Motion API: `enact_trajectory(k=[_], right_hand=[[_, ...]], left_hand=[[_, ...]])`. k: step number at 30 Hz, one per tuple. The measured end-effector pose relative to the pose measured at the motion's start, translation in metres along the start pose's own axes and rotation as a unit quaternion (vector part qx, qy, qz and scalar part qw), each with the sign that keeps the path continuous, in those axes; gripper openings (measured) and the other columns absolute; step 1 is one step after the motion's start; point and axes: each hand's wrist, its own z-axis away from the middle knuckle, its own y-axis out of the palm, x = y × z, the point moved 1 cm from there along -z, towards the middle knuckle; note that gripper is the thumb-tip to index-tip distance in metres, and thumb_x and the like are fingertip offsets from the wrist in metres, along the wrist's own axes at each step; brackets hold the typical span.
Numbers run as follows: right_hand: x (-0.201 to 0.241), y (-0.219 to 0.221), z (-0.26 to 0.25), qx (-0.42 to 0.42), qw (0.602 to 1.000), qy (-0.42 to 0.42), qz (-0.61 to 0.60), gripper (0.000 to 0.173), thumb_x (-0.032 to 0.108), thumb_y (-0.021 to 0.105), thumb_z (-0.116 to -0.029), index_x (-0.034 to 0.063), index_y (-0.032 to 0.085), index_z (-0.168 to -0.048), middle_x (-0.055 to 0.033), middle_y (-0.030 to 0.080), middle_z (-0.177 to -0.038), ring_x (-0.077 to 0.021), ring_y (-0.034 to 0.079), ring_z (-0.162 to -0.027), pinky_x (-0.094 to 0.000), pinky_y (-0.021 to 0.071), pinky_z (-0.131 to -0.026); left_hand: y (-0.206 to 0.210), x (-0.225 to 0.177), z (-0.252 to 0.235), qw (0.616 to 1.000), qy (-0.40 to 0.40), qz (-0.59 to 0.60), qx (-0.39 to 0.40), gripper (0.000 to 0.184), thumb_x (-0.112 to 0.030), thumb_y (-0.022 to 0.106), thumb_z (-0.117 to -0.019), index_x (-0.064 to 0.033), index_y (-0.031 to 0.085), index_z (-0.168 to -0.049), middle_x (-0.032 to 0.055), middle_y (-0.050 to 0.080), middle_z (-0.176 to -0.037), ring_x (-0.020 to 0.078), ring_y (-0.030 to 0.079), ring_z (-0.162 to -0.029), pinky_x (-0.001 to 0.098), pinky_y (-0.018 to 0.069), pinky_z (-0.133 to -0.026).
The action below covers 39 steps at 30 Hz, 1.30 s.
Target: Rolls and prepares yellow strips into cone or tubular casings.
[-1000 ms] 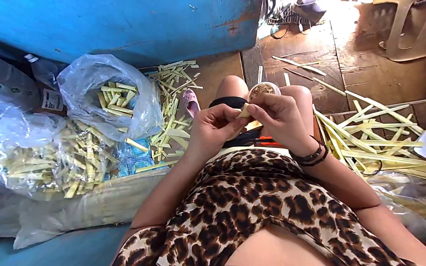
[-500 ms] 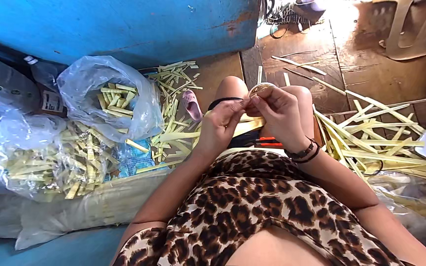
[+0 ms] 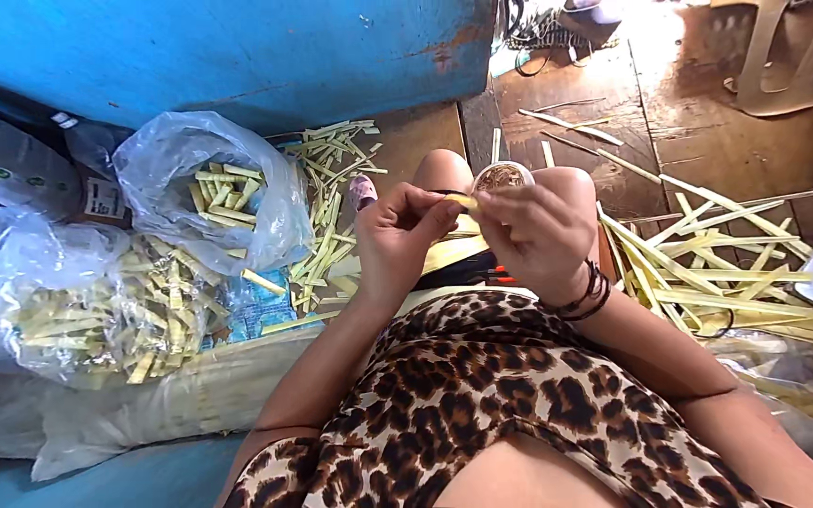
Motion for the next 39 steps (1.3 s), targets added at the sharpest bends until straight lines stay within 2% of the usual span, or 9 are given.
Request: enact_trajectory(k=[4, 7, 9, 13, 20, 25, 28, 34, 39], right_hand=[[0.0, 0.004, 0.012, -0.001, 0.995, -0.087, -0.039, 0.01, -0.004, 0.069, -0.0921, -0.0051, 0.072, -0.102, -0.0231, 0.07, -0.114, -0.0305, 0.068, -0.118, -0.0412, 0.0554, -0.105], [0.002, 0.002, 0.01, 0.008, 0.993, -0.031, -0.112, 0.008, 0.003, 0.071, -0.0917, -0.004, 0.073, -0.095, -0.0217, 0.069, -0.114, -0.0275, 0.066, -0.118, -0.0385, 0.0558, -0.103], [0.004, -0.004, 0.004, 0.001, 0.985, 0.064, -0.16, 0.014, 0.008, 0.078, -0.0867, -0.0026, 0.068, -0.087, -0.0153, 0.067, -0.104, -0.0193, 0.066, -0.104, -0.0315, 0.0574, -0.09], [0.007, -0.017, -0.006, 0.083, 0.918, 0.261, -0.286, 0.032, 0.001, 0.071, -0.092, -0.0002, 0.057, -0.12, -0.0052, 0.066, -0.098, -0.0075, 0.067, -0.081, -0.0224, 0.0605, -0.07], [-0.001, -0.015, 0.002, 0.116, 0.763, 0.43, -0.468, 0.023, 0.005, 0.052, -0.1031, 0.01, 0.057, -0.124, -0.0073, 0.067, -0.096, -0.01, 0.066, -0.067, -0.0233, 0.0596, -0.061], [-0.004, -0.008, 0.003, 0.247, 0.763, 0.426, -0.419, 0.039, 0.028, 0.032, -0.1126, 0.0045, 0.062, -0.107, -0.0068, 0.069, -0.081, -0.0143, 0.07, -0.067, -0.0295, 0.0617, -0.061], [-0.006, -0.014, 0.004, 0.251, 0.799, 0.409, -0.361, 0.043, 0.034, 0.032, -0.1133, 0.0056, 0.063, -0.107, -0.0066, 0.068, -0.076, -0.0147, 0.068, -0.061, -0.0278, 0.0595, -0.054], [-0.012, -0.013, 0.008, 0.176, 0.723, 0.472, -0.473, 0.022, 0.023, 0.042, -0.111, 0.0128, 0.059, -0.12, -0.0072, 0.067, -0.087, -0.0094, 0.064, -0.059, -0.0223, 0.0566, -0.051], [-0.016, -0.011, 0.005, 0.243, 0.788, 0.439, -0.357, 0.03, 0.029, 0.043, -0.1103, 0.0111, 0.068, -0.111, 0.001, 0.07, -0.093, -0.0085, 0.069, -0.08, -0.0278, 0.0613, -0.071]], left_hand=[[0.002, -0.017, 0.013, 0.961, -0.181, 0.201, 0.054, 0.018, -0.015, 0.055, -0.1062, -0.0169, 0.073, -0.107, -0.0057, 0.074, -0.095, 0.0032, 0.07, -0.082, 0.0219, 0.0604, -0.077], [0.004, -0.007, 0.013, 0.924, -0.254, 0.252, 0.133, 0.016, -0.029, 0.06, -0.1037, -0.0214, 0.071, -0.095, -0.008, 0.069, -0.083, -0.0008, 0.064, -0.072, 0.0163, 0.0541, -0.066], [0.003, 0.003, 0.008, 0.947, -0.177, 0.228, 0.139, 0.004, -0.01, 0.071, -0.0945, -0.0144, 0.071, -0.096, -0.0064, 0.071, -0.084, 0.0016, 0.067, -0.075, 0.0197, 0.0574, -0.072], [-0.012, -0.011, 0.0, 0.984, 0.007, -0.005, 0.177, 0.023, 0.001, 0.073, -0.0905, 0.0006, 0.069, -0.113, 0.0005, 0.074, -0.102, 0.0061, 0.071, -0.092, 0.0258, 0.0601, -0.089], [-0.008, -0.007, 0.003, 0.981, 0.093, -0.115, 0.125, 0.014, -0.006, 0.071, -0.0947, 0.001, 0.07, -0.107, 0.0048, 0.071, -0.099, 0.0071, 0.068, -0.089, 0.0236, 0.0581, -0.083], [-0.005, -0.003, 0.006, 0.973, 0.093, -0.174, 0.119, 0.017, -0.017, 0.067, -0.0998, -0.0013, 0.07, -0.105, 0.0043, 0.06, -0.095, 0.0057, 0.059, -0.085, 0.0176, 0.0517, -0.076], [-0.008, -0.006, 0.006, 0.967, 0.025, -0.193, 0.163, 0.026, -0.012, 0.07, -0.0968, -0.0038, 0.069, -0.122, 0.0059, 0.061, -0.101, 0.0081, 0.062, -0.086, 0.0193, 0.054, -0.072], [-0.008, 0.001, 0.008, 0.985, 0.027, -0.111, 0.125, 0.018, -0.007, 0.074, -0.093, -0.0013, 0.072, -0.11, 0.0057, 0.063, -0.102, 0.008, 0.066, -0.092, 0.021, 0.0595, -0.08], [-0.012, -0.005, 0.007, 0.969, -0.012, -0.183, 0.166, 0.032, -0.006, 0.076, -0.0894, -0.0039, 0.07, -0.12, 0.0101, 0.063, -0.105, 0.0143, 0.065, -0.091, 0.0284, 0.0576, -0.079]])
